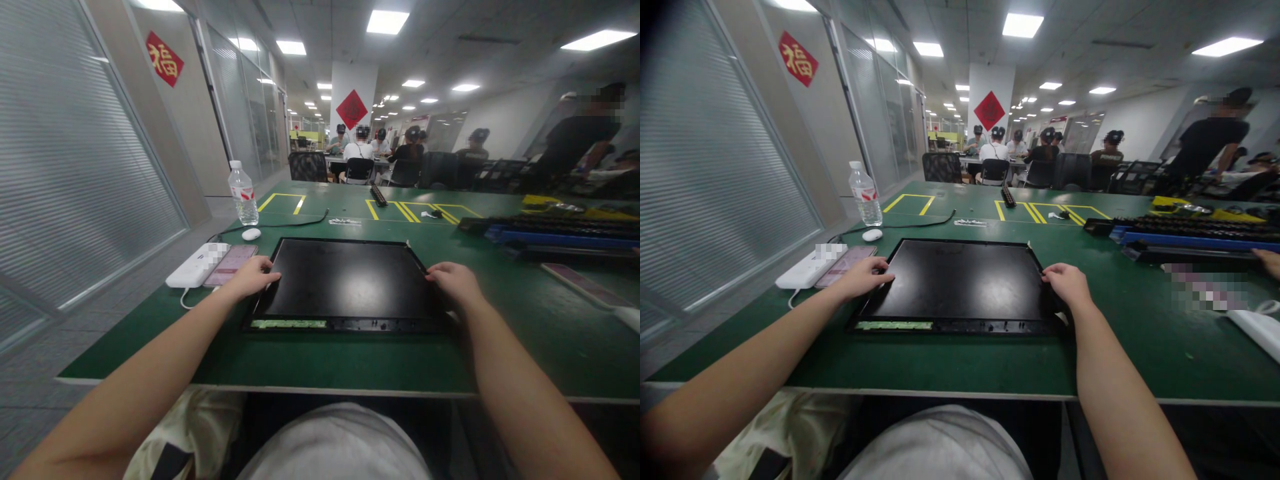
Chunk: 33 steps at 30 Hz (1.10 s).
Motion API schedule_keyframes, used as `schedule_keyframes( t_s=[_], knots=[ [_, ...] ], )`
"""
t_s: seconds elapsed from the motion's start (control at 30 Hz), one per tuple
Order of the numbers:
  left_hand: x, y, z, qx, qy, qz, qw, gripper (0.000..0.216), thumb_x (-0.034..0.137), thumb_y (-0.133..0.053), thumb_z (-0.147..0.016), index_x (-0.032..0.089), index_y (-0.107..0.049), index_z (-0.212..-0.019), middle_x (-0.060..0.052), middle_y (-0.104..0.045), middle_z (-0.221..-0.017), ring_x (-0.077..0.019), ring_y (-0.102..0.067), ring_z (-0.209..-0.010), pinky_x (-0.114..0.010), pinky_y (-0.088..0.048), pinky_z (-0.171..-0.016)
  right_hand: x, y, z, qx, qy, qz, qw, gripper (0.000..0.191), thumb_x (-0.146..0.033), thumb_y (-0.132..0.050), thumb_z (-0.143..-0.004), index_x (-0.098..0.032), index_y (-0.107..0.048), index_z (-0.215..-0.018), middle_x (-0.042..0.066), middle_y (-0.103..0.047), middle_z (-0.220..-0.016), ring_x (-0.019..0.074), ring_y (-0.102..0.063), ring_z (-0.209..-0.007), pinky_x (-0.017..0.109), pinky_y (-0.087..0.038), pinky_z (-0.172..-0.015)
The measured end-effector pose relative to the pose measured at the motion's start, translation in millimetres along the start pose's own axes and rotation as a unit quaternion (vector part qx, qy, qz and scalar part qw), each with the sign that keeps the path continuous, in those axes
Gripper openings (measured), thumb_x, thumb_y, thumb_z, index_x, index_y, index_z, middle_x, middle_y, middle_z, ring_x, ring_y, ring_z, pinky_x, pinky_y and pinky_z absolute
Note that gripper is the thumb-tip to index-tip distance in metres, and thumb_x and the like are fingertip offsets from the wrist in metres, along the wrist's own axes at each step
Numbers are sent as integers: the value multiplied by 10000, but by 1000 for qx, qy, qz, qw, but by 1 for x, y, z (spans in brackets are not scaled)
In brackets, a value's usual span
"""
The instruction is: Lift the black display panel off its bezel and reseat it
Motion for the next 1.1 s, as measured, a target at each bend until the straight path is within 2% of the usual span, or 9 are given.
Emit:
schedule_keyframes(
  t_s=[0.17, 0.37, 0.7, 0.87, 1.1],
  knots=[
    [1, 1, 2, 5, 18, 20, 1000, 257, 403, -788, -568, 231, -651, -699, -88, -748, -977, -326, -680, -953, -386, -519, -857, 1, 0, -1, -4, -1, 5, 1000, 192, -203, -601, -706, -213, -753, -823, 34, -766, -769, 214, -682, -758, 309, -474, -690],
    [1, 2, 4, 8, 40, 38, 998, 287, 405, -794, -559, 220, -666, -737, -93, -750, -978, -322, -690, -924, -379, -525, -812, 4, -1, -3, -4, 3, -2, 1000, 193, -216, -607, -698, -215, -751, -826, 36, -767, -761, 213, -686, -744, 306, -480, -679],
    [5, 3, 4, 8, 28, 18, 999, 249, 376, -787, -562, 220, -656, -705, -97, -742, -1003, -325, -685, -930, -379, -519, -819, 2, -1, -1, -11, -5, -3, 1000, 190, -201, -597, -697, -223, -746, -812, 31, -764, -752, 224, -701, -800, 318, -497, -735],
    [6, 3, 2, 12, 19, 19, 1000, 238, 372, -811, -519, 238, -636, -609, -83, -755, -990, -349, -671, -989, -386, -516, -866, -2, 1, 0, 9, 12, 11, 1000, 151, -197, -609, -684, -229, -735, -760, 32, -754, -719, 232, -695, -805, 320, -496, -748],
    [5, 2, 3, -6, 21, -9, 1000, 252, 392, -789, -563, 226, -679, -718, -80, -737, -936, -331, -673, -924, -406, -520, -868, -1, 0, 0, 1, 9, 23, 1000, 191, -199, -589, -702, -222, -748, -805, 38, -760, -752, 222, -688, -777, 305, -486, -688]
  ],
)
Point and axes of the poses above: each hand's wrist, its own z-axis away from the middle knuckle, its own y-axis out of the back of the hand, x = y × z, the point moved 4 cm from there along -z, towards the middle knuckle
